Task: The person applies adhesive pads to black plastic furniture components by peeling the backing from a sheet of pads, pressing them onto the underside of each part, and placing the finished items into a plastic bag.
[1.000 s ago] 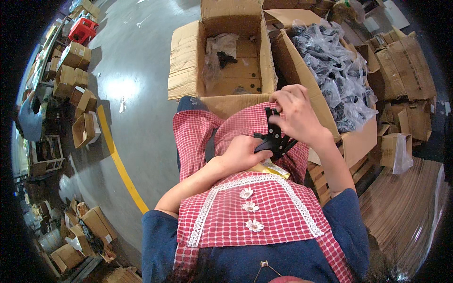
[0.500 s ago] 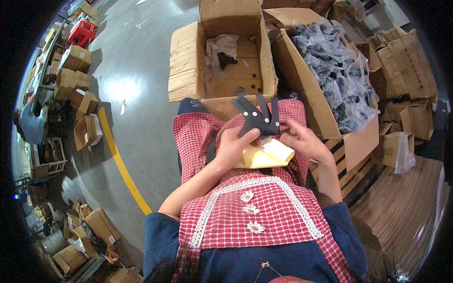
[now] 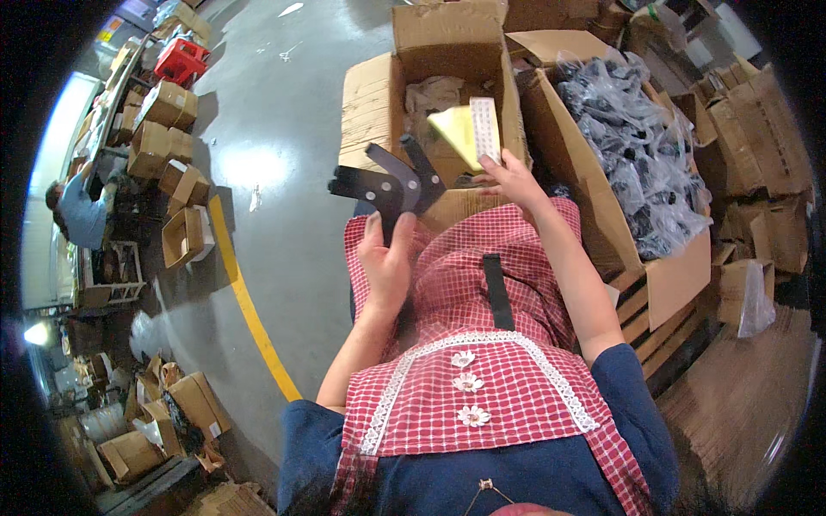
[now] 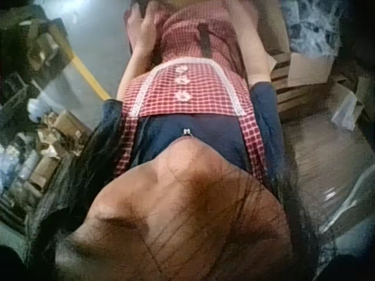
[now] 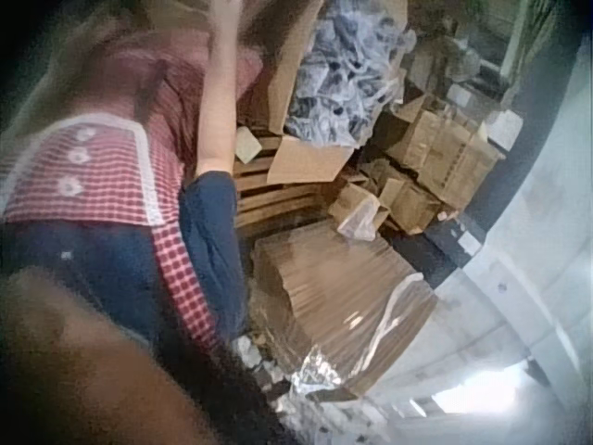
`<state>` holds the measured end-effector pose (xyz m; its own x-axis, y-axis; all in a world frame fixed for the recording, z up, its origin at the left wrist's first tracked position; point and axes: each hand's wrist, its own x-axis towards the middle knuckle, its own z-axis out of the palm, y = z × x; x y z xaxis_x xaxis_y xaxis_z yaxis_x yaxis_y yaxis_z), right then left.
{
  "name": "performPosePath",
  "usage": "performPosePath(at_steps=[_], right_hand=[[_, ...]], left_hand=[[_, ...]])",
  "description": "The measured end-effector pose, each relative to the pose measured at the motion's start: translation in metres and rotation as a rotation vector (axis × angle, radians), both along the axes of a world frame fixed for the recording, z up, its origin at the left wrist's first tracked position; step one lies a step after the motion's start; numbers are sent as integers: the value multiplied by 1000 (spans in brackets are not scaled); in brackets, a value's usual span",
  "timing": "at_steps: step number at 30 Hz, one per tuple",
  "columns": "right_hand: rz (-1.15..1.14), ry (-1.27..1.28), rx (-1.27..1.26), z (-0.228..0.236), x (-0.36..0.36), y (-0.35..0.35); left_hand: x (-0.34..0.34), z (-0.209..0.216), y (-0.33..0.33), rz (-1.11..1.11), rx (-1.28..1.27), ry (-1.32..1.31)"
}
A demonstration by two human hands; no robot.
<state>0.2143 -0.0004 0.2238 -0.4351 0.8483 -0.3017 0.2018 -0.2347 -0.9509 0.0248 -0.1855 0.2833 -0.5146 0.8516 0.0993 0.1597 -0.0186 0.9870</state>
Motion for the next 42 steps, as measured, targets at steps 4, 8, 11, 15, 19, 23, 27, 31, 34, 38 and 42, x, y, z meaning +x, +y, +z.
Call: performPosePath(at_steps=[4,8,11,15,19,23,27,31,34,38,42], right_hand=[[227,-110,233,47,-24,-34],[309,-142,201,59,-29,-76],[-21,198,207,16,-34,-85],[-244,381,-4,24,-11,-76],[-171,554,-87,43,20,-73],[73,529,10,70,37,-83],[145,232,20,60,34,-102],[207,-13,371,84,43,-97],[356,-113,522,98,53,-86],[488,-154,558,104,58,-79],[500,-192,467,106,65,-78]], left_hand=[[0,-13,-5,-14,-39,328],[14,-36,4,-149,53,822],[37,-43,1,-274,-19,1005],[41,-23,4,-400,146,761],[26,-30,1,-517,-66,-5],[18,-10,16,-686,-508,-1236],[28,16,8,-801,-321,-1072],[30,-3,5,-748,-387,-1242],[28,-21,6,-792,-478,-1141],[36,-29,2,-736,-436,-1179],[38,-31,2,-743,-443,-1156]])
